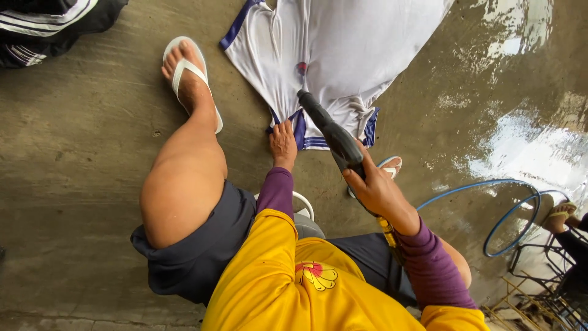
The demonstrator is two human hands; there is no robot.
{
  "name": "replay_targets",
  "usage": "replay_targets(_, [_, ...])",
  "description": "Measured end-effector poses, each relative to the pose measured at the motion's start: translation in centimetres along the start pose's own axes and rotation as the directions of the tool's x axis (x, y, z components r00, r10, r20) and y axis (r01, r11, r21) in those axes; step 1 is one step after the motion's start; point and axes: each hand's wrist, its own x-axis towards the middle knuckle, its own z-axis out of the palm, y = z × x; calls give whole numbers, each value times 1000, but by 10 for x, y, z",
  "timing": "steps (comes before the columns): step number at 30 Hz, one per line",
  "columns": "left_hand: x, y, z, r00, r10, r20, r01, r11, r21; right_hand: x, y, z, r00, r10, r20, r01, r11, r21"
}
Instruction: Washing a jersey on the ground using a high-pressure water sprayer.
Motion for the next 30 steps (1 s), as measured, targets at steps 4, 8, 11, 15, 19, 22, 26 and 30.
replay_targets(4, [-3,-5,1,999,-10,32,10,1000,15,12,18,24,998,-8,68,11,999,-43])
replay_targets(8, [-22,-2,-17,992,-15,122,0,992,127,15,49,56,998,30,60,-24,996,-91])
replay_targets(11, [-26,0,-18,984,-28,178,-4,984,181,17,47,55,997,52,60,-42,985,-166])
replay_targets(15, [-32,-3,-13,958,-29,285,-23,984,177,-2,17,42,980,-43,197,90,967,-239])
replay_targets(19, [-26,-2,-25,921,-33,389,-48,979,197,-22,-8,30,979,-102,177,113,992,-55])
replay_targets(22, [-22,-8,-5,904,-53,425,12,995,98,-33,-2,30,978,-138,159,145,989,-29])
replay_targets(26, [-20,-11,6,900,-53,433,14,996,91,-23,8,31,968,-158,193,174,982,-70])
replay_targets(30, [-31,-9,6,890,-42,453,50,999,-7,-27,5,25,970,-139,199,170,974,-147])
